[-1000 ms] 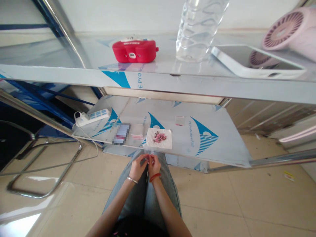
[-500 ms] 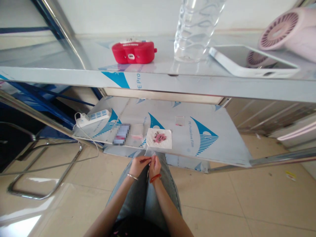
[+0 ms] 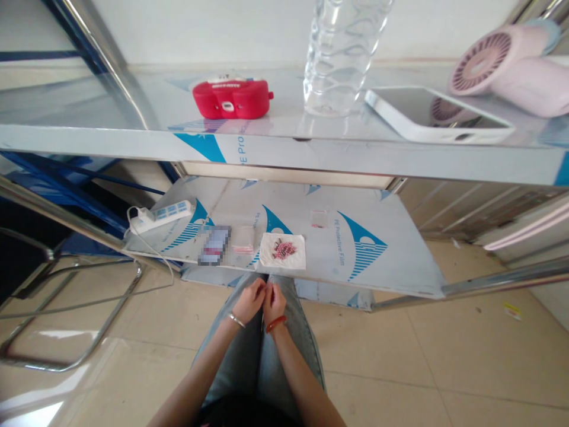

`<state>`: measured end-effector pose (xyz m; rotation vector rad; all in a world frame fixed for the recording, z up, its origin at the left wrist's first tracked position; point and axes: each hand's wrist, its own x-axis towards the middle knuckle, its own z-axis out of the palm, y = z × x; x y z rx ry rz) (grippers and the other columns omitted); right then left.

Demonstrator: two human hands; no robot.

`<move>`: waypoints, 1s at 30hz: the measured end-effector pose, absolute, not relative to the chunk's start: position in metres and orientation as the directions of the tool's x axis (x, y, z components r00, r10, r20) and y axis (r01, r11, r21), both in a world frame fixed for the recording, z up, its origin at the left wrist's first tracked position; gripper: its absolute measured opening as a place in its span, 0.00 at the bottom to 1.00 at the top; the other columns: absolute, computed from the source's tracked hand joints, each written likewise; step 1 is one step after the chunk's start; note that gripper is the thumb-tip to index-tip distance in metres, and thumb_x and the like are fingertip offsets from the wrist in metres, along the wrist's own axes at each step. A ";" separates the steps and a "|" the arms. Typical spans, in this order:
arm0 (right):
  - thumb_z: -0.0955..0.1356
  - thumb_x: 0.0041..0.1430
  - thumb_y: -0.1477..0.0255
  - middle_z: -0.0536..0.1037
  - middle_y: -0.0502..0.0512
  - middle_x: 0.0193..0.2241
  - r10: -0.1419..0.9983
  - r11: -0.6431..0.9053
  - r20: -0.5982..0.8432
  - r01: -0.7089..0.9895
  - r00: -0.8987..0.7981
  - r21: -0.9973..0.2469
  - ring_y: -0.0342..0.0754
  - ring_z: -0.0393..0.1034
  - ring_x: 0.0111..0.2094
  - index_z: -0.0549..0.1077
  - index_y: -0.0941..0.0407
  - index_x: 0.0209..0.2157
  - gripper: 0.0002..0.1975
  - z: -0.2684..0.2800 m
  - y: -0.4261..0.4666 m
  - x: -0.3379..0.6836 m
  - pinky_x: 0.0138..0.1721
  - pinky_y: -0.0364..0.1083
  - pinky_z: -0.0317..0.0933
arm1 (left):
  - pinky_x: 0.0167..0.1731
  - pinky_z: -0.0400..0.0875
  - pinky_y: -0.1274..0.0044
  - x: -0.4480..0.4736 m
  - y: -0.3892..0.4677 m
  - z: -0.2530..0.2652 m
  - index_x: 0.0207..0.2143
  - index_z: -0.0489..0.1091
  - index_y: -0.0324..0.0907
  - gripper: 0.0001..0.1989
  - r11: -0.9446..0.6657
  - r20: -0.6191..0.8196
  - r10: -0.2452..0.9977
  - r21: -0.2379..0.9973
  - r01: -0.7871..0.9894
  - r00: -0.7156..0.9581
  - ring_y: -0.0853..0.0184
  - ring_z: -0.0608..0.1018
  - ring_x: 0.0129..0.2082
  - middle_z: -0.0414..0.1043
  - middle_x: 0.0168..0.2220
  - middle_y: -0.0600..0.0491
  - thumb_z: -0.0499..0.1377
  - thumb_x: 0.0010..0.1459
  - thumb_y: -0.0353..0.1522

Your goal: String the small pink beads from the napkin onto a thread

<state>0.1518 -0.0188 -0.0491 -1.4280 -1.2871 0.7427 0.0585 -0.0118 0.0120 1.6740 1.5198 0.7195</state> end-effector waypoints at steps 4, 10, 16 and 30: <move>0.56 0.62 0.61 0.63 0.48 0.18 0.944 0.122 0.221 0.364 0.245 -0.924 0.46 0.57 0.21 0.59 0.52 0.23 0.16 -0.049 -0.020 0.152 0.24 0.45 0.55 | 0.27 0.63 0.80 0.063 -0.014 0.011 0.30 0.61 0.41 0.13 -0.042 -0.075 0.980 0.823 0.566 0.183 0.70 0.73 0.26 0.69 0.25 0.53 0.43 0.63 0.34; 0.56 0.61 0.60 0.64 0.49 0.18 0.944 0.085 0.193 0.369 0.268 -0.926 0.47 0.58 0.20 0.61 0.51 0.23 0.16 -0.052 -0.019 0.151 0.23 0.46 0.54 | 0.28 0.64 0.79 0.065 -0.007 0.011 0.32 0.63 0.39 0.12 -0.070 -0.117 0.976 0.628 0.775 0.183 0.67 0.76 0.29 0.72 0.28 0.49 0.43 0.64 0.32; 0.56 0.60 0.58 0.66 0.50 0.19 0.954 0.023 0.139 0.397 0.267 -0.918 0.47 0.61 0.21 0.62 0.52 0.23 0.17 -0.057 -0.016 0.151 0.24 0.45 0.54 | 0.26 0.66 0.78 0.071 -0.004 0.011 0.40 0.63 0.38 0.13 -0.051 -0.222 0.968 0.295 0.954 0.120 0.63 0.78 0.33 0.74 0.32 0.46 0.42 0.65 0.33; 0.57 0.60 0.60 0.71 0.51 0.21 0.953 -0.015 0.136 0.489 0.271 -0.872 0.46 0.65 0.22 0.65 0.53 0.24 0.16 -0.064 -0.015 0.150 0.25 0.44 0.56 | 0.23 0.63 0.79 0.069 -0.007 -0.003 0.38 0.63 0.37 0.14 0.034 -0.140 0.990 0.298 0.954 0.009 0.63 0.78 0.30 0.74 0.32 0.46 0.41 0.65 0.34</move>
